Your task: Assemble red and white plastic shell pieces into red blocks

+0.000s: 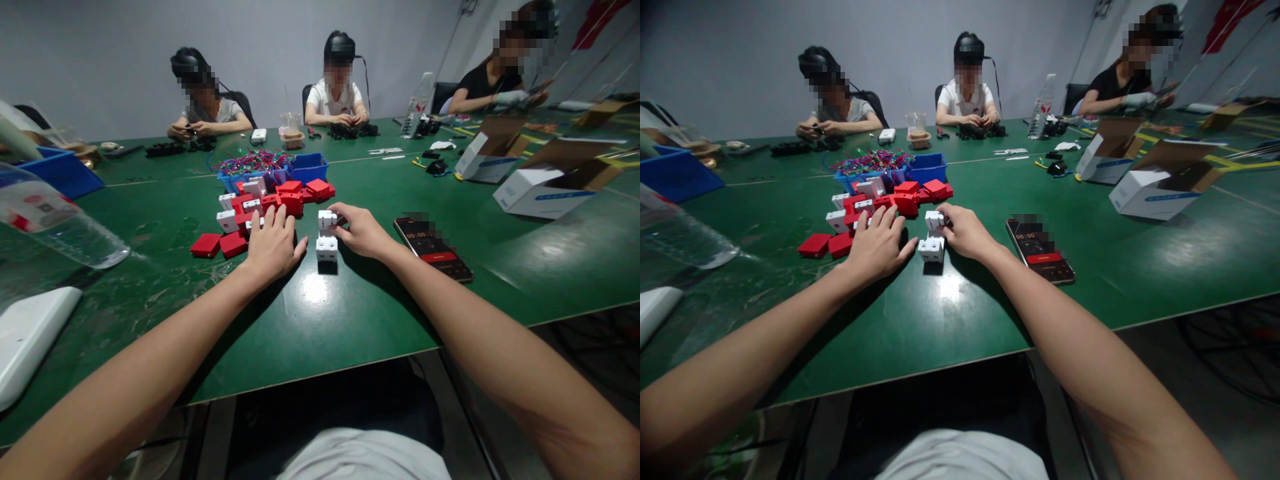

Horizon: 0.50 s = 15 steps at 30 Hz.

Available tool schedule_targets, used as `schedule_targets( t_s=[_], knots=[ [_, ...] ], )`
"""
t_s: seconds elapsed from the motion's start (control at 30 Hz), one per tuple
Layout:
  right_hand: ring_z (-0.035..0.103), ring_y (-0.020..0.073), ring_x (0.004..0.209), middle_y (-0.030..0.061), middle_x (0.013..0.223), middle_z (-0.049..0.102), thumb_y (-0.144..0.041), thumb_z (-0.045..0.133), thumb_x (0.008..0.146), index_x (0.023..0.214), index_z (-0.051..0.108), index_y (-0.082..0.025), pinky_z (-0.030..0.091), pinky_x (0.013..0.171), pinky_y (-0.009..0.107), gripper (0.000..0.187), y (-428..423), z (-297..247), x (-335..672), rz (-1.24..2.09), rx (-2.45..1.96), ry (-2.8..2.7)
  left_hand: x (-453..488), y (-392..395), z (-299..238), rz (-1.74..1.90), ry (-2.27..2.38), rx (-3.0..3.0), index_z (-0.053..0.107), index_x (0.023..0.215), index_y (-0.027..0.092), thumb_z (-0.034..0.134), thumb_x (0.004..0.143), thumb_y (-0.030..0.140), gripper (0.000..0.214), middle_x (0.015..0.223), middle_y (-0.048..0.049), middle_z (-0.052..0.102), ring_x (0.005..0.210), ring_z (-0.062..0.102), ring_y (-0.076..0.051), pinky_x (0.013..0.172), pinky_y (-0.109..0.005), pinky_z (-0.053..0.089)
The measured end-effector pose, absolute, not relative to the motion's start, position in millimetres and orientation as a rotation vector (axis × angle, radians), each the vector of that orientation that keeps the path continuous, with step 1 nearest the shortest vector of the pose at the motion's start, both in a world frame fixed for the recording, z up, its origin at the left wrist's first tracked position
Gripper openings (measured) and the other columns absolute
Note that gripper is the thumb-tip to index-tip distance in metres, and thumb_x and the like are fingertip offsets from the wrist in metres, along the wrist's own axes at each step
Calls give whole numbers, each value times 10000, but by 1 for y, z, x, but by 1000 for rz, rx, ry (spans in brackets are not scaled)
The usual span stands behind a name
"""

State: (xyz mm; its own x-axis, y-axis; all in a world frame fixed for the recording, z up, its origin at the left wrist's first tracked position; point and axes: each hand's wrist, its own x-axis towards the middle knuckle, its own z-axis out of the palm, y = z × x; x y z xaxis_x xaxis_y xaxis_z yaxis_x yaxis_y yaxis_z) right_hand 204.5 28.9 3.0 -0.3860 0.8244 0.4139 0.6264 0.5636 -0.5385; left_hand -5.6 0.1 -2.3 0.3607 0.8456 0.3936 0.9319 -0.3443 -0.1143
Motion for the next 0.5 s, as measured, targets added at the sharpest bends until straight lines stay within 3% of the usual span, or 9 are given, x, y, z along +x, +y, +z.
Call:
schedule_targets(
  t_s=[0.2,0.5],
  knots=[
    [628,207,879,85,994,707,-156,600,839,1060,627,-169,443,791,307,223,27,5,204,403,-1138,-2164,-14,5,6,-511,-1589,-2338,549,1318,111,458,944,502,549,1499,-228,449,1436,349,-408,1172,-629,210],
    [602,174,803,75,942,697,-121,600,822,1045,648,-134,418,748,275,228,26,5,202,433,-1104,-2183,-31,18,11,-508,-1667,-2253,565,1268,81,432,953,508,547,1392,-248,526,1342,441,-418,1131,-614,281]
  ],
)
